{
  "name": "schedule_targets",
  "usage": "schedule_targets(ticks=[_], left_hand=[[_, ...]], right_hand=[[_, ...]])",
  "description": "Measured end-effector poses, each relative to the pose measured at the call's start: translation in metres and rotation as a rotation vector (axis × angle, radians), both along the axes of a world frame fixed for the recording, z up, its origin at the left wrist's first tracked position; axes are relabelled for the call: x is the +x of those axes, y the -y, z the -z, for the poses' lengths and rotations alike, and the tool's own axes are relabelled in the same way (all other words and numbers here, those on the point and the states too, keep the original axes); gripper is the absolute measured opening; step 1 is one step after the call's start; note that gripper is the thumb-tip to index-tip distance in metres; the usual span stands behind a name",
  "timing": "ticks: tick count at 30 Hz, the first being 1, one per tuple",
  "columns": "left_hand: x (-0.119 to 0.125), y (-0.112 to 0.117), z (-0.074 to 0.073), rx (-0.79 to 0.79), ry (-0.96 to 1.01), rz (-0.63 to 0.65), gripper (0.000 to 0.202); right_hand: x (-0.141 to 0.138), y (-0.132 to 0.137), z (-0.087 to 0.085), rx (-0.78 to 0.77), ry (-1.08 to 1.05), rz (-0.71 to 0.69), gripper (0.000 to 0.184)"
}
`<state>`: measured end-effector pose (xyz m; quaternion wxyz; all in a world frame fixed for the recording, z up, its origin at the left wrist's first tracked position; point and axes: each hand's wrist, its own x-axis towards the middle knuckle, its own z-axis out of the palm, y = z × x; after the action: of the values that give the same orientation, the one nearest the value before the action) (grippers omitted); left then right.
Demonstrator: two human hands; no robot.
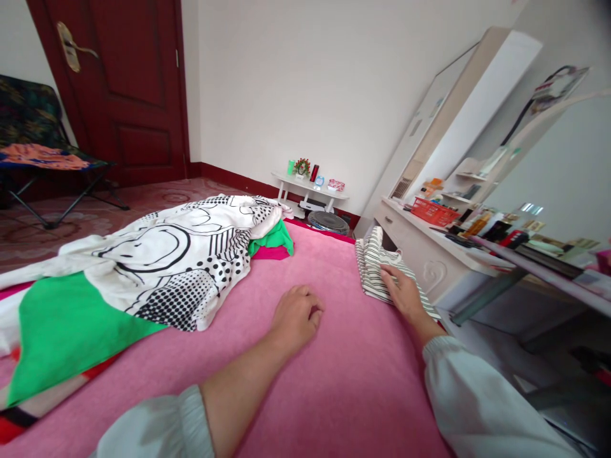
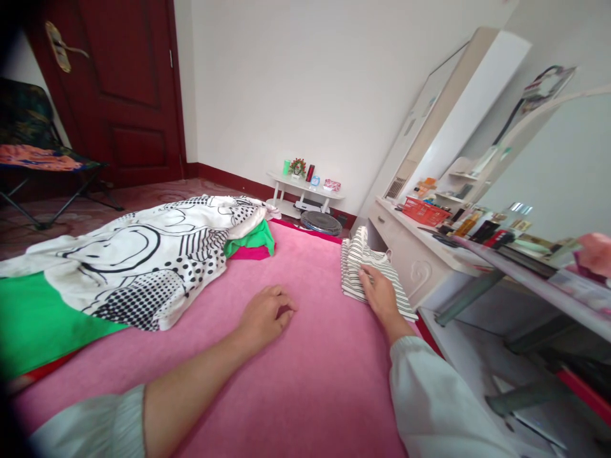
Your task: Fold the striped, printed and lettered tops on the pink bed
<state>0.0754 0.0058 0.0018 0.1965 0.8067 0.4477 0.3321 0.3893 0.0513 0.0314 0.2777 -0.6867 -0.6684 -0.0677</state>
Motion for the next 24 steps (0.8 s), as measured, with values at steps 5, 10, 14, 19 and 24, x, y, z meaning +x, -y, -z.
schedule_targets(ticks=[5,10,14,19,24], left_hand=[[0.000,0.000,-0.001,0.005,-0.001,0.005,0.019],[0.000,0.001,0.000,0.009,-0.006,-0.005,0.019],[0.000,0.000,0.001,0.010,-0.005,-0.002,0.019],[0.000,0.000,0.000,0.011,0.000,-0.002,0.018],[-0.001,0.000,0.001,0.010,0.008,-0.007,0.017]], right_hand=[[0.048,0.024,-0.003,-0.039,0.077,0.618,0.055],[0.078,0.042,0.004,-0.319,-0.012,0.795,0.074],[0.082,0.047,-0.001,-0.297,0.035,0.711,0.053],[0.079,0.049,-0.020,-0.111,0.137,0.680,0.037],[0.062,0.047,-0.013,-0.266,0.242,0.630,0.029]])
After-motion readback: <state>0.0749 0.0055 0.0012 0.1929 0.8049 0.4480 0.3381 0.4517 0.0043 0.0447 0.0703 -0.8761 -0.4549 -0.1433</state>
